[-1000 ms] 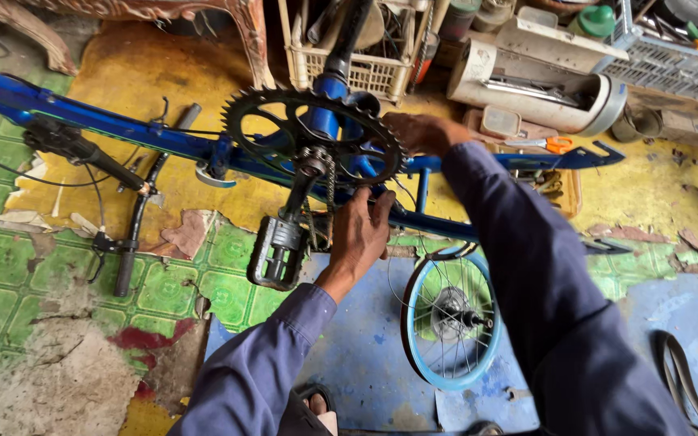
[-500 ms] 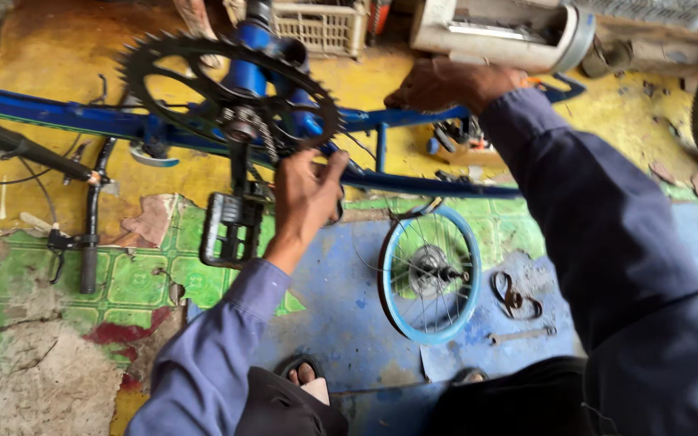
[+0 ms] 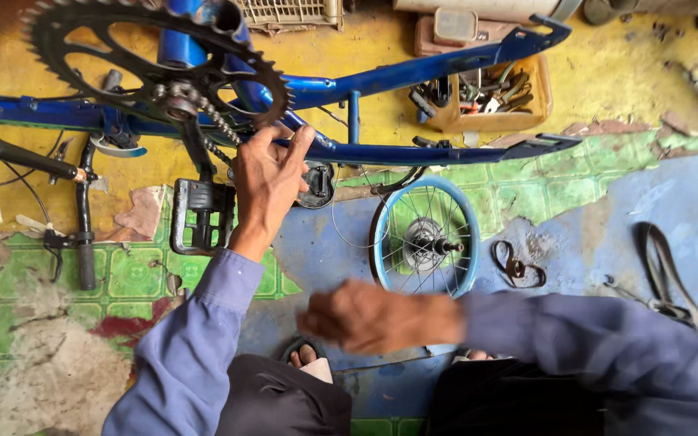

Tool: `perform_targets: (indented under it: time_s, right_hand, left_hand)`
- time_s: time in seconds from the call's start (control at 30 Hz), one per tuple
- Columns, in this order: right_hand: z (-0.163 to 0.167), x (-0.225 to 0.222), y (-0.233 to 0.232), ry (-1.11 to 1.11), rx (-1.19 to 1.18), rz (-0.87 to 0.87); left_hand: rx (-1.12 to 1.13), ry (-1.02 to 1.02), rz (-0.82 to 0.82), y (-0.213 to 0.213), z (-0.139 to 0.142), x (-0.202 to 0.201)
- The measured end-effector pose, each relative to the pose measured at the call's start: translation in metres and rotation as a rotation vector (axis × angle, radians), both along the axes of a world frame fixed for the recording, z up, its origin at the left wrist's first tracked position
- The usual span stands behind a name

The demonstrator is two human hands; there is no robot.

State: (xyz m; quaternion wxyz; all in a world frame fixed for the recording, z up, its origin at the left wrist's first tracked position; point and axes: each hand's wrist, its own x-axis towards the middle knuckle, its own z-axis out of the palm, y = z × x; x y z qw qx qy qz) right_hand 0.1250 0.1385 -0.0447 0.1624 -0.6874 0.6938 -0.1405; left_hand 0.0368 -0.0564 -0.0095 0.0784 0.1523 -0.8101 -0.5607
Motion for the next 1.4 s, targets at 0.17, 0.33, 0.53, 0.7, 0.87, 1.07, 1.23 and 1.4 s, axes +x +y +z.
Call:
perform_targets:
  time_s: [0.17,0.33,0.53,0.7,0.87,1.07,1.23,1.4]
  right_hand:
    - [-0.118,-0.017,-0.061,-1.2,-0.092,-0.976]
    - [-0.152,-0.095,-0.115,-1.495,-0.693,-1.516]
    - [-0.135,-0.108,-0.149,-0.978,-1.091,-1.194]
    - [-0.147,-0.114,-0.159,-0.806,-0.922,-1.366]
    - [-0.161,-0.122,-0.149,-0.468,-0.721,-1.42]
    - [-0.159,-0.114,-0.169,-0.684,-1.048,-1.466]
    - [-0.167,-0.124,-0.154,-0.487,-0.949,-1.388]
    - [-0.163,-0.134,-0.148,-1.178,-0.826,-1.591]
  left_hand:
    - [-0.156,0.0,-0.008,0.001,0.0,0.002]
    - [-0.352,-0.003,-0.017,-0.001,0.004,0.0]
    - [-0.327,0.038,-0.083,-0.005,0.003,-0.007]
    - [-0.349,-0.002,-0.107,-0.007,0.001,-0.01]
    - [-0.242,-0.068,-0.122,-0.006,0.004,-0.009]
    - [-0.244,0.019,-0.139,-0.007,0.006,-0.011]
    - [-0.265,-0.011,-0.123,-0.006,0.004,-0.009]
    - [-0.126,-0.022,-0.121,-0.009,0.005,-0.011]
